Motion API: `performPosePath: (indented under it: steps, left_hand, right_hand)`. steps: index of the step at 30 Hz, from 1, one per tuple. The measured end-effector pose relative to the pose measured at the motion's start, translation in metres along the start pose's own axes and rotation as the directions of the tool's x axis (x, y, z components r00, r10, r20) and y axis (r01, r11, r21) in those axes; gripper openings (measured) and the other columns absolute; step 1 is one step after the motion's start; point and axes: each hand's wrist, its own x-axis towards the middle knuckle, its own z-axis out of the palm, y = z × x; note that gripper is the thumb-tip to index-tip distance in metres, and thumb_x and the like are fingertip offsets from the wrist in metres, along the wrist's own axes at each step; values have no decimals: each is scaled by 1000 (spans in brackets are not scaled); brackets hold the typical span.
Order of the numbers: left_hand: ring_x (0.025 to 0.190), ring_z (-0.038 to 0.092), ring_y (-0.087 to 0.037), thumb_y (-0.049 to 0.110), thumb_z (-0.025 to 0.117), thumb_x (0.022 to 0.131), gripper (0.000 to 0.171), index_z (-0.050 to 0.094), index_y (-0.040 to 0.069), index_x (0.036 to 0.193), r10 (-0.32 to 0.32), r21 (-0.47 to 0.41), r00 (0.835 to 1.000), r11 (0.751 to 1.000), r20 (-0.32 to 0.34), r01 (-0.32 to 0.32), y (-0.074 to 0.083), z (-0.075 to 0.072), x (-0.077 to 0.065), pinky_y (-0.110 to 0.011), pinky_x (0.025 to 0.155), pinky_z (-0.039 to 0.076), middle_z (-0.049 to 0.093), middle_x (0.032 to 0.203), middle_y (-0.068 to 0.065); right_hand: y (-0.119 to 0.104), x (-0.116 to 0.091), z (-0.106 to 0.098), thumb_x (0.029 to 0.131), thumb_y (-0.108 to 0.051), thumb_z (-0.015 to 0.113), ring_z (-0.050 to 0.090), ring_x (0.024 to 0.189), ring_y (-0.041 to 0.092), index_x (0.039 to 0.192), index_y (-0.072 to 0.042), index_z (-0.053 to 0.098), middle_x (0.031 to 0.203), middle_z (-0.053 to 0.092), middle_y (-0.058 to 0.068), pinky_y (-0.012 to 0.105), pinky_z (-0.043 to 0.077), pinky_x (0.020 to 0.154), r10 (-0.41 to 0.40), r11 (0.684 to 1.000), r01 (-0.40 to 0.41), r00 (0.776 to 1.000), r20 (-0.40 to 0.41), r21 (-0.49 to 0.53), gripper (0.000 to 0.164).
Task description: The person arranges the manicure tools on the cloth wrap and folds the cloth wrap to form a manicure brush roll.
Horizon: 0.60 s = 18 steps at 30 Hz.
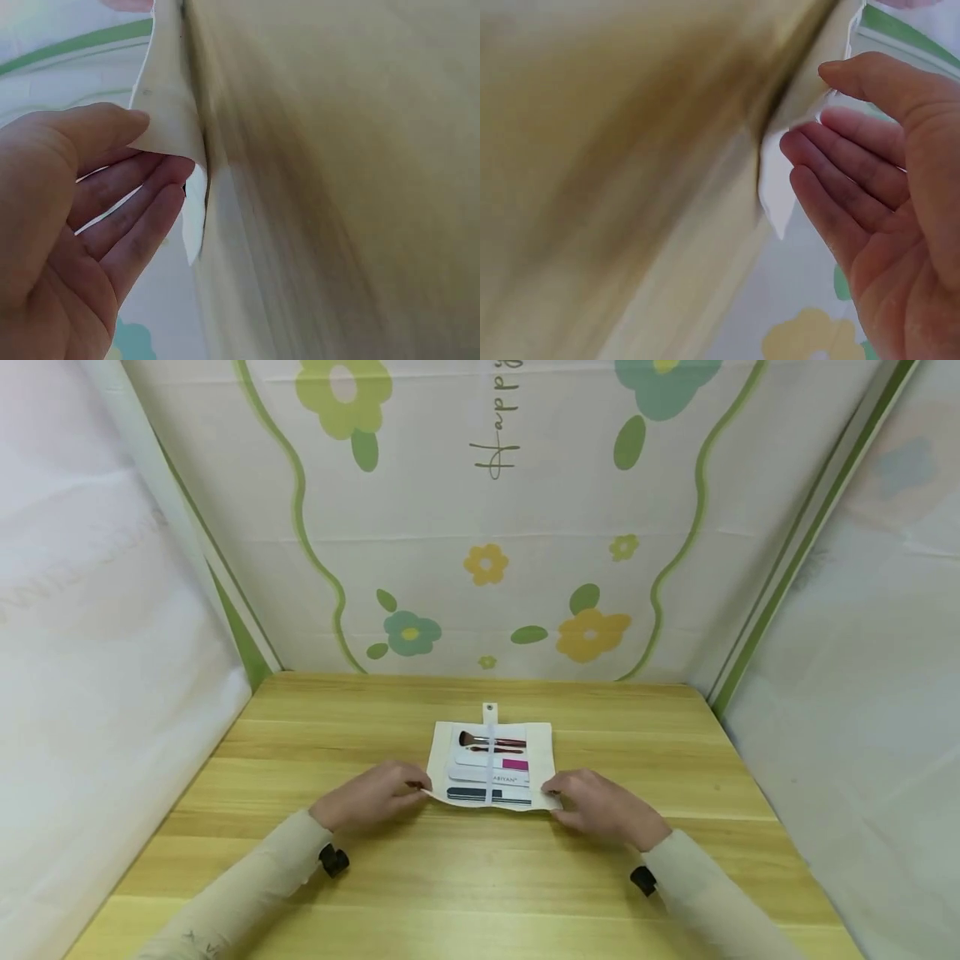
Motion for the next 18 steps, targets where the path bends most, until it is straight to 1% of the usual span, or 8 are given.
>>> performPosePath:
  steps: [2, 5, 7, 9, 11, 13, 16, 18]
  left_hand:
    - [97, 69, -6, 20, 63, 107, 16, 78, 13, 111, -49, -89, 999, 995, -15, 48, -4, -1, 2, -26, 88, 59, 78, 107, 2]
    - [94, 71, -11, 22, 62, 108, 18, 78, 13, 110, -118, -216, 993, 970, -30, 108, -10, -4, 5, -26, 84, 59, 78, 103, -1]
    - [90, 69, -13, 22, 63, 108, 17, 77, 13, 107, -164, -278, 986, 949, -39, 147, -13, -6, 8, -26, 80, 58, 77, 100, -2]
    - [86, 67, -13, 23, 63, 108, 17, 76, 13, 106, -202, -315, 978, 933, -54, 176, -16, -6, 11, -26, 77, 57, 75, 97, -2]
    - [84, 65, -11, 22, 63, 108, 16, 76, 14, 105, -241, -326, 968, 923, -69, 206, -19, -5, 16, -26, 76, 56, 74, 94, 0]
    - [83, 63, -10, 21, 62, 107, 17, 76, 12, 106, -271, -309, 959, 922, -84, 233, -20, -4, 20, -26, 76, 55, 73, 93, 1]
    - [80, 61, -10, 19, 62, 107, 16, 76, 10, 105, -304, -278, 948, 922, -94, 268, -22, -3, 27, -25, 74, 53, 70, 90, 1]
    - [77, 59, -11, 17, 62, 106, 16, 75, 10, 102, -320, -259, 942, 922, -96, 287, -24, -2, 32, -25, 71, 52, 69, 88, 0]
  right_hand:
    - [4, 1, -4, 98, -15, 74, 74, 112, 24, 124, -3, 74, 123, 76, 11, 42, 61, 94, 2, 1000, -2, 1000, -18, 29, 29]
    - [10, 6, -10, 99, -13, 72, 74, 106, 22, 121, -4, 75, 118, 78, 9, 42, 62, 91, 18, 997, -14, 999, -51, 79, 24]
    - [15, 11, -13, 99, -13, 72, 75, 102, 19, 117, -5, 76, 114, 79, 7, 40, 63, 88, 27, 992, -18, 997, -75, 123, 20]
    - [20, 16, -15, 100, -13, 72, 74, 98, 15, 113, -7, 78, 110, 79, 4, 36, 63, 86, 46, 985, -30, 995, -91, 169, 16]
    - [25, 21, -16, 100, -13, 73, 73, 93, 9, 110, -10, 78, 105, 79, 1, 32, 63, 83, 73, 974, -49, 992, -103, 222, 12]
    - [30, 26, -16, 100, -14, 73, 71, 88, 5, 107, -11, 79, 100, 78, -2, 28, 61, 79, 103, 964, -71, 988, -112, 257, 9]
    - [36, 33, -14, 100, -13, 73, 69, 84, 4, 105, -12, 79, 95, 77, -3, 25, 60, 75, 151, 947, -111, 982, -114, 301, 8]
    - [40, 37, -12, 100, -12, 72, 68, 83, 4, 104, -12, 79, 94, 76, -3, 24, 59, 74, 178, 941, -134, 977, -116, 310, 7]
